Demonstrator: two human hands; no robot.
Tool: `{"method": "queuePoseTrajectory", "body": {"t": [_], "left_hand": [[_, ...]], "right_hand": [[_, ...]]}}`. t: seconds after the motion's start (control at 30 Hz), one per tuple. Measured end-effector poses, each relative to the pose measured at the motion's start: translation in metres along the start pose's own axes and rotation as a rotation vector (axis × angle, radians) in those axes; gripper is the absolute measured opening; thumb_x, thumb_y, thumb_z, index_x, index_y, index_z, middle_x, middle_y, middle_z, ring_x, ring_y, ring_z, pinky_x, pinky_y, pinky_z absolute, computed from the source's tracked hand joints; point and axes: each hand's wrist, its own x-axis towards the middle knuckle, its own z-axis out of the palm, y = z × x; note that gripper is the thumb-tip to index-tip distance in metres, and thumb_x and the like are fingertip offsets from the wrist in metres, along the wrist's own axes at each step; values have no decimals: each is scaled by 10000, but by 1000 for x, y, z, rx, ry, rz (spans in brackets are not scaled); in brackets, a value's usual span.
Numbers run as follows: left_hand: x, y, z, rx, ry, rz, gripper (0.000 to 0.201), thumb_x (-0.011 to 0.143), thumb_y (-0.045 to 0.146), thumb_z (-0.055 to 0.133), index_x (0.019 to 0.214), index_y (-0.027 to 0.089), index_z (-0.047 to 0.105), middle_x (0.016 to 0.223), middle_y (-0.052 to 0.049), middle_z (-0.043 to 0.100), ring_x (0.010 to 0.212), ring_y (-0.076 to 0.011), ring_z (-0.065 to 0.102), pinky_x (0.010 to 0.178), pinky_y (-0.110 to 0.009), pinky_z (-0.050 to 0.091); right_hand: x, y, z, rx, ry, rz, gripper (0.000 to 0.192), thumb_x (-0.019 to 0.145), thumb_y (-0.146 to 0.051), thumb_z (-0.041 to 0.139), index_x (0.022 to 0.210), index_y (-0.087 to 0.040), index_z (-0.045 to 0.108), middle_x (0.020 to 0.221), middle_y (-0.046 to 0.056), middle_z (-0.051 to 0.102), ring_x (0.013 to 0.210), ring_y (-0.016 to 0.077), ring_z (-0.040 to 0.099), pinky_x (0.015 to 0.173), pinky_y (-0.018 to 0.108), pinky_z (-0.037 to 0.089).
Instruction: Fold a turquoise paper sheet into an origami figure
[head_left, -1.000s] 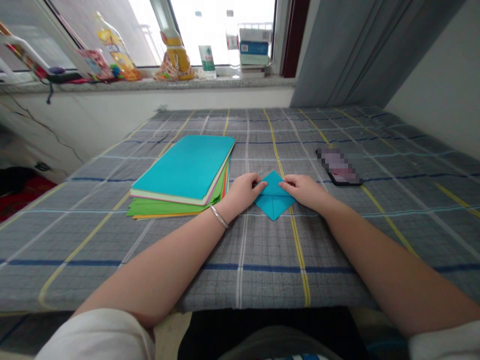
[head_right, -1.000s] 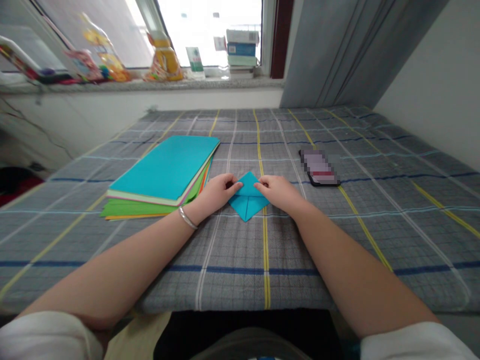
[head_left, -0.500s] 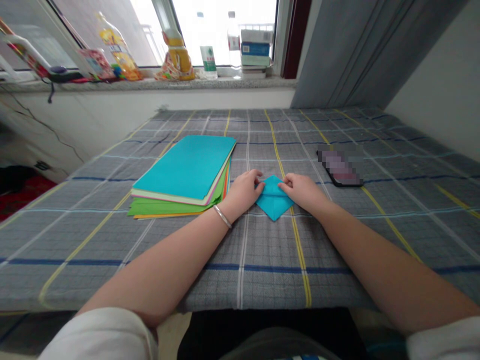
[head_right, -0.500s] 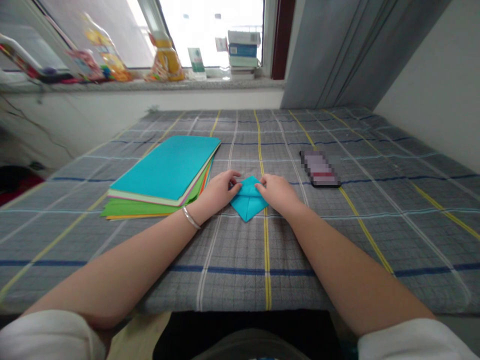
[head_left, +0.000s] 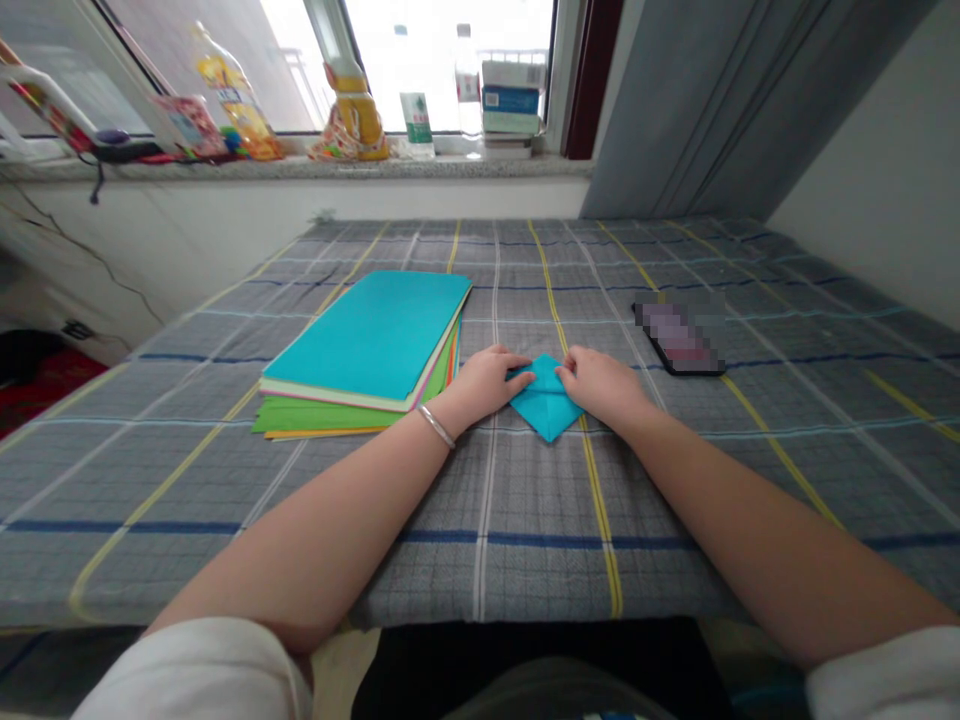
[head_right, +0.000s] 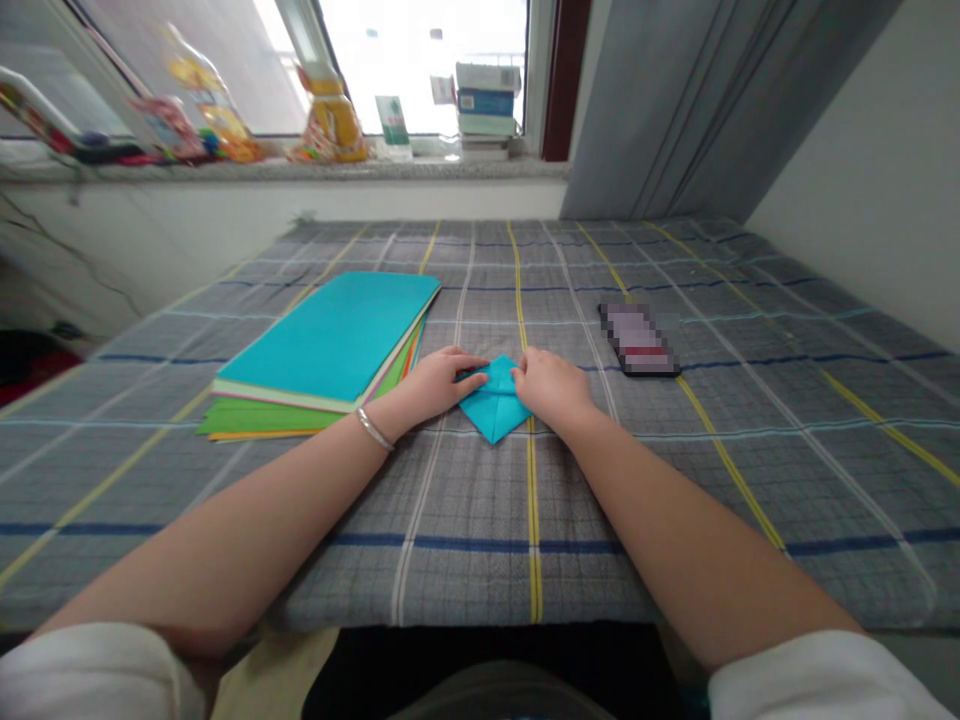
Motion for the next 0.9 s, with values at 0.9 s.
{"method": "queuePoseTrajectory", "body": {"t": [0.9], "left_hand": [[-8, -7, -17, 54, -33, -51, 173, 859, 300, 637, 765, 167, 695, 816, -48, 686, 773, -177, 607, 696, -268, 436]], "right_hand": [[9, 28, 4, 347, 129, -211, 355, 883, -500, 530, 680, -211, 553, 680, 1, 562, 641, 157, 485, 590, 298, 288]]}}
